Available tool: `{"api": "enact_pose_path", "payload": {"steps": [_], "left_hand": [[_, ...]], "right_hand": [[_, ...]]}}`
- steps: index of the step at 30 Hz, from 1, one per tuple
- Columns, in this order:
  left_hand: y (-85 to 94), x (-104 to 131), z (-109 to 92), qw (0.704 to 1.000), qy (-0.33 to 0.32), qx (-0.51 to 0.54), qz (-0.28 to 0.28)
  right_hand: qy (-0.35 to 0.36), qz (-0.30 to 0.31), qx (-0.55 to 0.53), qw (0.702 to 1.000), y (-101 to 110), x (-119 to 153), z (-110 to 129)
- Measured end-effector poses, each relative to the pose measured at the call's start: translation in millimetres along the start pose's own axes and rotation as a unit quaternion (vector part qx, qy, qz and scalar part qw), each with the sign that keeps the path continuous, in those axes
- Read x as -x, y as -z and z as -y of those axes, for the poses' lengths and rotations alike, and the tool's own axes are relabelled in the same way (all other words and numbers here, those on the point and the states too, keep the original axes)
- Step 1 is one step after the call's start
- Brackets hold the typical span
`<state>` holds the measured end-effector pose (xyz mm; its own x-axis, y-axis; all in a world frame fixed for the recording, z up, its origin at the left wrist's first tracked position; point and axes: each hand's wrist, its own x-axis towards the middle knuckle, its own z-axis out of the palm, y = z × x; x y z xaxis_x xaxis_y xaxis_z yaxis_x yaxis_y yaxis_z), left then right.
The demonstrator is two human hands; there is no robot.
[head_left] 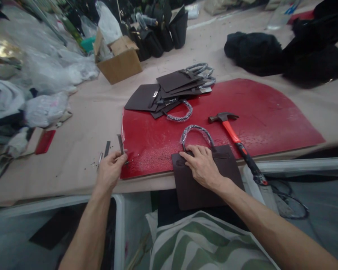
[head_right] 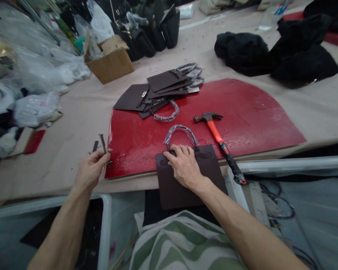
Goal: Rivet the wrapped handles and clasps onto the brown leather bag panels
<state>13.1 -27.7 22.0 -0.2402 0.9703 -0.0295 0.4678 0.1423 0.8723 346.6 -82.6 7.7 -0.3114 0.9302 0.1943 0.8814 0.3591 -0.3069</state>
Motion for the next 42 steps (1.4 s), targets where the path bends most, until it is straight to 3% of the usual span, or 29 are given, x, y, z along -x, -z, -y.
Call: {"api": "enact_pose_path", "payload": {"steps": [3,7,14,17,22,26,35,42], "left_hand": [[-41.2,30,-3,0.986,0.014,0.164,0.007],[-88.1,59,-16,0.953,0.01,0.302,0.028],[-116.6,83,-45,0.866,0.061,0.473,0.15],[-126.1,90,-46,0.87,0.033,0.463,0.166],[-132.8,93,-40,0.929,-0.119,0.335,0.106],[-128.1,91,-36,0.946,-0.195,0.24,0.098],[-122.6,92,-16,0.957,-0.201,0.184,0.095],[-124.8,96,-7,0.956,-0.165,0.23,0.08]], "right_hand": [[0.002,-0.001,0.011,1.0,0,1,1],[0.007,-0.002,0.038,0.999,-1,3,3],[0.011,-0.012,0.047,0.999,-5,4,3],[0.013,-0.014,0.047,0.999,-6,4,2],[0.012,-0.015,0.044,0.999,-6,5,2],[0.006,-0.01,0.04,0.999,-5,4,2],[0.021,-0.02,0.044,0.999,-7,7,1],[0.045,-0.019,0.033,0.998,-5,9,-1]]}}
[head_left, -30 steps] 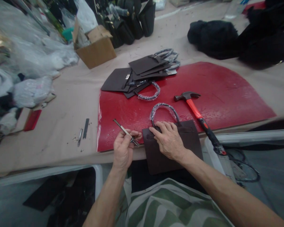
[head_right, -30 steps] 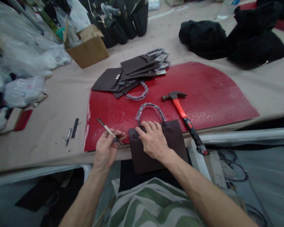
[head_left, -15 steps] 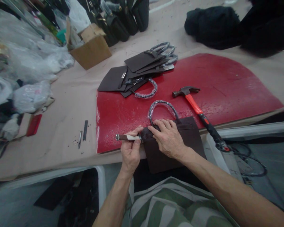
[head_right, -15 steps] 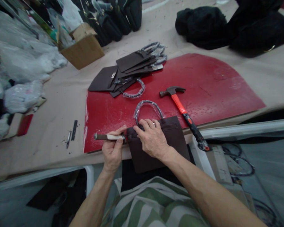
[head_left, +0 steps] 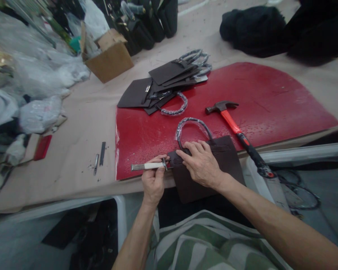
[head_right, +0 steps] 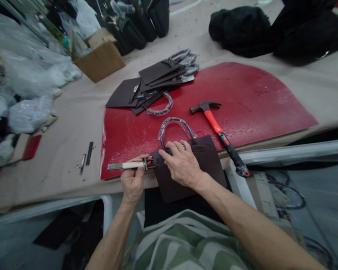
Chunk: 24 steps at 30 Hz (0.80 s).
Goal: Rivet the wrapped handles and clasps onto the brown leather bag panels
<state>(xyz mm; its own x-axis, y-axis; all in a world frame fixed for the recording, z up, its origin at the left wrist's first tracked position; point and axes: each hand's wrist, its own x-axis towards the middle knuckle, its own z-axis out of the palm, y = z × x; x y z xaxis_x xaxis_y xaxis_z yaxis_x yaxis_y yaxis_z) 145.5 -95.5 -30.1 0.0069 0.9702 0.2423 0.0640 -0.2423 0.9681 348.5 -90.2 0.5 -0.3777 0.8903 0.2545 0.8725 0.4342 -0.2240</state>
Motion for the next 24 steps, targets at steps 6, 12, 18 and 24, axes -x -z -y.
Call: {"api": "enact_pose_path", "payload": {"steps": [6,12,18,24], "left_hand": [[-0.1,1,4,0.999,-0.022,-0.026,0.001],[-2.8,0,-1,0.999,-0.04,-0.033,0.001],[-4.4,0,-2,0.997,-0.058,-0.046,-0.002],[-6.6,1,-1,0.993,-0.094,-0.071,0.004]], "right_hand": [[0.007,0.032,-0.032,0.999,9,0,-3],[-0.002,0.035,-0.025,0.999,9,-2,-1],[-0.027,0.034,-0.019,0.999,6,-4,4],[-0.051,0.038,-0.067,0.996,9,-8,2]]}}
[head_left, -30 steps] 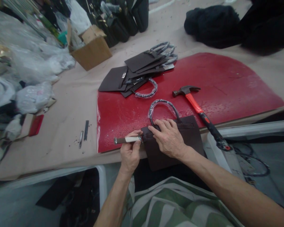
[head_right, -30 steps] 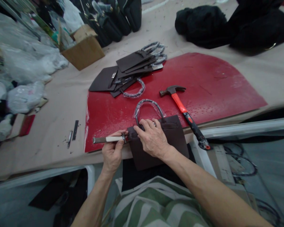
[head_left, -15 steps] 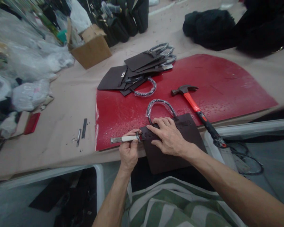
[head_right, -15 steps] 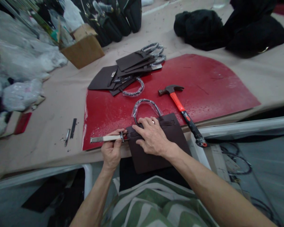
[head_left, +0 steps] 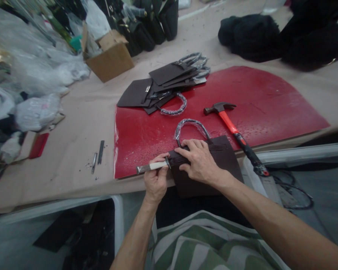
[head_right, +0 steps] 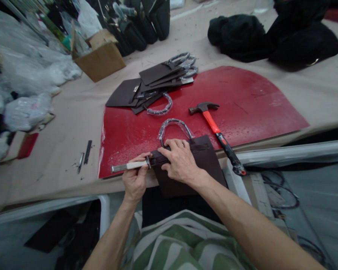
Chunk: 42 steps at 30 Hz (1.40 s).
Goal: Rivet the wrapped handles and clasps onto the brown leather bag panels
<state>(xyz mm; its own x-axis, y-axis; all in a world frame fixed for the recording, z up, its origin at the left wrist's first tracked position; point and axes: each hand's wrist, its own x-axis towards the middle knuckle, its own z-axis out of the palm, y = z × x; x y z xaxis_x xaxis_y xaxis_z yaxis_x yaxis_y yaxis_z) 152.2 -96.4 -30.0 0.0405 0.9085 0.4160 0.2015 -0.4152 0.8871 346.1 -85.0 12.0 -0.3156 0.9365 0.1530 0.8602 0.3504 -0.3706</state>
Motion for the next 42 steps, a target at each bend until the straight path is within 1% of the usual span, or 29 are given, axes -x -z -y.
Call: {"api": "enact_pose_path", "payload": {"steps": [4,7,11,14,18,21,24,28,31,35,42], "left_hand": [[-3.1,-4,1,1.0,-0.015,-0.023,0.001],[-6.4,-10,3,1.0,-0.004,-0.015,-0.003],[-8.4,-14,4,1.0,0.008,0.004,0.006],[-7.0,-13,3,1.0,0.009,0.016,0.004],[-4.3,-10,3,1.0,0.008,0.025,0.007],[-3.0,-10,2,1.0,-0.004,0.019,0.011],[-2.0,-11,2,0.999,-0.02,0.018,0.018],[-0.8,-11,3,0.999,-0.026,0.017,0.031],[-0.4,-11,4,0.999,-0.035,0.005,0.028],[-0.5,-10,4,0.999,-0.032,0.015,0.022],[-0.7,-6,5,0.998,-0.026,0.045,0.034]], "right_hand": [[-0.004,-0.013,-0.013,1.0,0,-2,0],[-0.004,-0.021,-0.016,1.0,-2,-2,0],[-0.006,-0.031,-0.023,0.999,-2,-2,-1],[-0.003,-0.031,-0.027,0.999,-1,-2,-2],[0.005,-0.016,-0.023,1.0,1,-2,-3],[0.006,-0.012,-0.007,1.0,0,-2,-2],[0.0,-0.014,0.009,1.0,-2,-3,-2],[-0.014,-0.015,0.018,1.0,-4,-5,0],[-0.03,-0.014,0.02,0.999,-5,-8,3],[-0.034,-0.022,0.016,0.999,-6,-11,5],[-0.023,-0.044,0.007,0.999,-10,-14,3]]}}
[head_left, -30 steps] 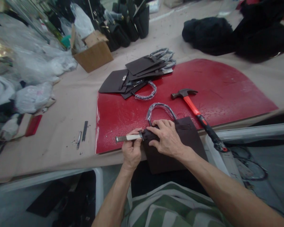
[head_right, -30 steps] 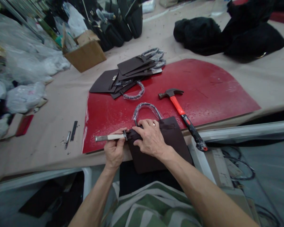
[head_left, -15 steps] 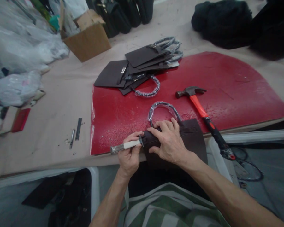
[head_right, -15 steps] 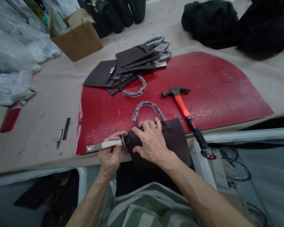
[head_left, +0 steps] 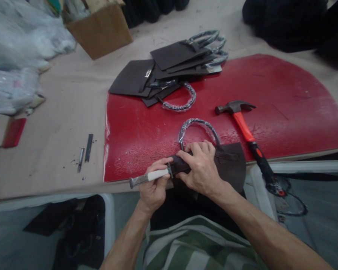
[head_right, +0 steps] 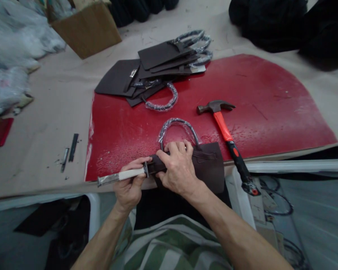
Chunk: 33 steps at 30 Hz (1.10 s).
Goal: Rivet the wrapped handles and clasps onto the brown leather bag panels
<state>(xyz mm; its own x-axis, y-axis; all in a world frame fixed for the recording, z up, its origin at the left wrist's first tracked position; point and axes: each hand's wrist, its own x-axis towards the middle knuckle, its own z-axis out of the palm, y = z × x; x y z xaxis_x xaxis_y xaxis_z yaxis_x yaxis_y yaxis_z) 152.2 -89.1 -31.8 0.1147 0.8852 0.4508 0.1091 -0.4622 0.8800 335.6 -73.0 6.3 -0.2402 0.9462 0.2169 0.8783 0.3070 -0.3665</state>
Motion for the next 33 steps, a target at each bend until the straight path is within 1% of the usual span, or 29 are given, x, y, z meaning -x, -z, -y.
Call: {"api": "enact_pose_path", "payload": {"steps": [6,9,12,14,17,20,22,24,27,30,33], "left_hand": [[0.2,2,-2,1.0,0.004,-0.02,-0.007],[0.5,3,0,1.0,-0.003,-0.031,-0.003],[-0.8,4,-1,0.999,-0.006,-0.034,-0.014],[-2.9,6,-5,0.999,0.006,-0.027,-0.036],[-7.3,19,-15,0.994,0.06,0.003,-0.094],[-10.6,42,-25,0.973,0.136,0.048,-0.178],[-11.1,58,-27,0.955,0.192,0.079,-0.212],[-10.4,71,-25,0.94,0.25,0.104,-0.207],[-10.2,78,-18,0.925,0.312,0.136,-0.169],[-13.8,73,-12,0.917,0.332,0.174,-0.136],[-22.5,64,-12,0.907,0.338,0.221,-0.121]], "right_hand": [[0.0,-0.016,-0.026,1.0,-1,1,-1],[-0.001,0.012,-0.018,1.0,4,-1,-1],[0.005,0.048,-0.005,0.999,9,-3,-1],[0.007,0.057,-0.005,0.998,11,-4,-2],[0.006,0.055,-0.005,0.998,10,-5,-3],[0.011,0.051,-0.006,0.999,8,-5,-4],[0.018,0.052,-0.009,0.998,8,-5,-6],[0.028,0.059,-0.013,0.998,11,-5,-8],[0.056,0.087,-0.018,0.994,17,-5,-13],[0.092,0.109,-0.022,0.99,21,-5,-17],[0.092,0.094,-0.018,0.991,21,-5,-20]]}}
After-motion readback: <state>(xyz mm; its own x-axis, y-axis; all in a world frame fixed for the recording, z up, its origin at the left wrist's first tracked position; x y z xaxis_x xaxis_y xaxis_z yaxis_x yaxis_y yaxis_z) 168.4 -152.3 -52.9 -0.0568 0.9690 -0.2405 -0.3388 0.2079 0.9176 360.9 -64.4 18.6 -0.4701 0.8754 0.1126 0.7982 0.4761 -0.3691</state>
